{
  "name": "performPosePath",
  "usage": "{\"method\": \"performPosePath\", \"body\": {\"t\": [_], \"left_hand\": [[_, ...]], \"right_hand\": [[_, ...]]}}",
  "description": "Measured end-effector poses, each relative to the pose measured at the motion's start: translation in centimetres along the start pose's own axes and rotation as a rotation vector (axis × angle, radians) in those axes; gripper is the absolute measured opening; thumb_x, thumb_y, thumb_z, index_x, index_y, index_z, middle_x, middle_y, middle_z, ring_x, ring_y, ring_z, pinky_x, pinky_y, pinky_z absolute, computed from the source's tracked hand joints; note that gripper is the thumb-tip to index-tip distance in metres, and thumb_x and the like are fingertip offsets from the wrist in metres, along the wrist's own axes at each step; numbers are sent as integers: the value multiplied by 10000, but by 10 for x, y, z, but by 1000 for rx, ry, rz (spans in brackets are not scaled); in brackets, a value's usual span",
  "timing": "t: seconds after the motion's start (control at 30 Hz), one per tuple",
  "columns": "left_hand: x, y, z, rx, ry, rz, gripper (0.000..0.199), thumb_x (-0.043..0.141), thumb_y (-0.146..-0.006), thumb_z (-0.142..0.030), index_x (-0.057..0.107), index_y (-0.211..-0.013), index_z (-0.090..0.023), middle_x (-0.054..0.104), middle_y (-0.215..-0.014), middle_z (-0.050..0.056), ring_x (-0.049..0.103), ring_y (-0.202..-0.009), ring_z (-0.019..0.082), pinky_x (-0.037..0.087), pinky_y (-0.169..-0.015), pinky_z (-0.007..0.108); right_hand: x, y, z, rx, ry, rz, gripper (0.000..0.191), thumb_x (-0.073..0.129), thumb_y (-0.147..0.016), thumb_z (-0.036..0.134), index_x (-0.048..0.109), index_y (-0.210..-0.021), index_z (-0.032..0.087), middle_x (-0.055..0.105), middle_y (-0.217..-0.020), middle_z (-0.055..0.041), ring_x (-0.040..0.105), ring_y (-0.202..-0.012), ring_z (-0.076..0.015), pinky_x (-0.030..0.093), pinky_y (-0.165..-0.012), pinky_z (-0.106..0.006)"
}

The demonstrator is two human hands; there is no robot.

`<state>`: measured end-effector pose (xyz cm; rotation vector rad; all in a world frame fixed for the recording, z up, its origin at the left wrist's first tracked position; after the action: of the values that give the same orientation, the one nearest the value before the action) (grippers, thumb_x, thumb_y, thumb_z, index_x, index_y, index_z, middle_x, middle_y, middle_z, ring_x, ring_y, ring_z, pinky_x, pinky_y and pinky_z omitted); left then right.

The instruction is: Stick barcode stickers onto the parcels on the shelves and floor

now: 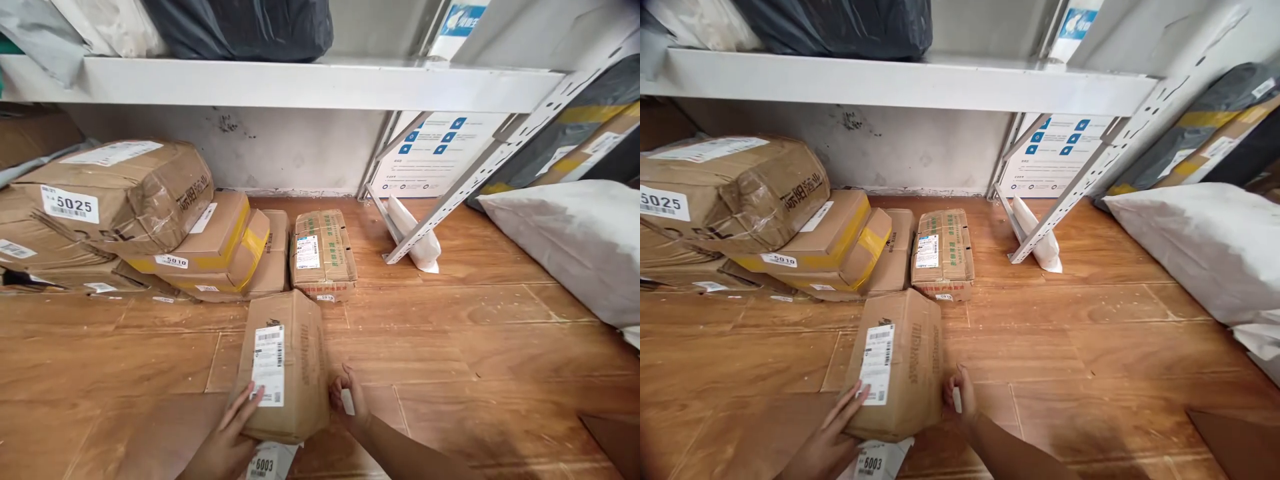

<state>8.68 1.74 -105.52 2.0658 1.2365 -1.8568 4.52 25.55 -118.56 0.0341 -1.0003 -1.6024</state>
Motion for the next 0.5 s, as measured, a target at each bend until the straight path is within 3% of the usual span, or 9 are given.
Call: {"method": "performPosePath", "body": {"t": [0.07, 0.2, 0.33, 0.4, 0.5], "left_hand": [[-4, 15, 9, -125, 11, -17, 197, 565, -805, -92, 574, -623, -166, 133, -1591, 78, 212, -1431, 286, 428, -1064, 366], [1, 28, 10, -279, 52, -29, 289, 588, -830, -202, 520, -552, -160, 63, -1596, 98, 275, -1406, 281, 449, -1033, 385], [9, 24, 2, -330, 107, -44, 308, 608, -824, -260, 531, -544, -157, 2, -1601, 77, 316, -1377, 283, 468, -1004, 407], [10, 22, 1, -348, 119, -47, 315, 605, -826, -258, 528, -538, -155, -3, -1602, 66, 306, -1378, 282, 466, -1003, 411], [9, 23, 1, -361, 122, -38, 343, 615, -820, -275, 508, -519, -151, 33, -1600, 50, 289, -1383, 288, 460, -1009, 415]], "right_hand": [[11, 2, 5, -52, 21, 1, 579, 589, -620, 697, 356, -365, 233, 276, -352, 72, 206, -320, -65, 141, -362, -246], [18, 21, 36, -261, 143, 43, 483, 556, -706, 644, 502, -478, 221, 413, -455, 34, 357, -413, -109, 316, -429, -264], [1, 62, 66, -458, 378, 99, 345, 692, -670, 548, 623, -596, 218, 528, -597, 2, 499, -603, -161, 472, -729, -338], [-4, 86, 63, -589, 622, 159, 256, 683, -719, 477, 657, -690, 223, 572, -669, -17, 547, -695, -193, 457, -839, -382], [-16, 100, 23, -591, 778, 135, 191, 660, -757, 421, 658, -781, 232, 613, -752, -42, 584, -752, -214, 486, -748, -369]]}}
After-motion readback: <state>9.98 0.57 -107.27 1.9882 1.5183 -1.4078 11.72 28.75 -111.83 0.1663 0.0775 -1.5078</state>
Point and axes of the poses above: each hand's wrist, its own y-axis away from the middle knuckle, its own x-axis out of the palm, z = x × y, the point moved 7 cm from there along -y, towards the middle knuckle
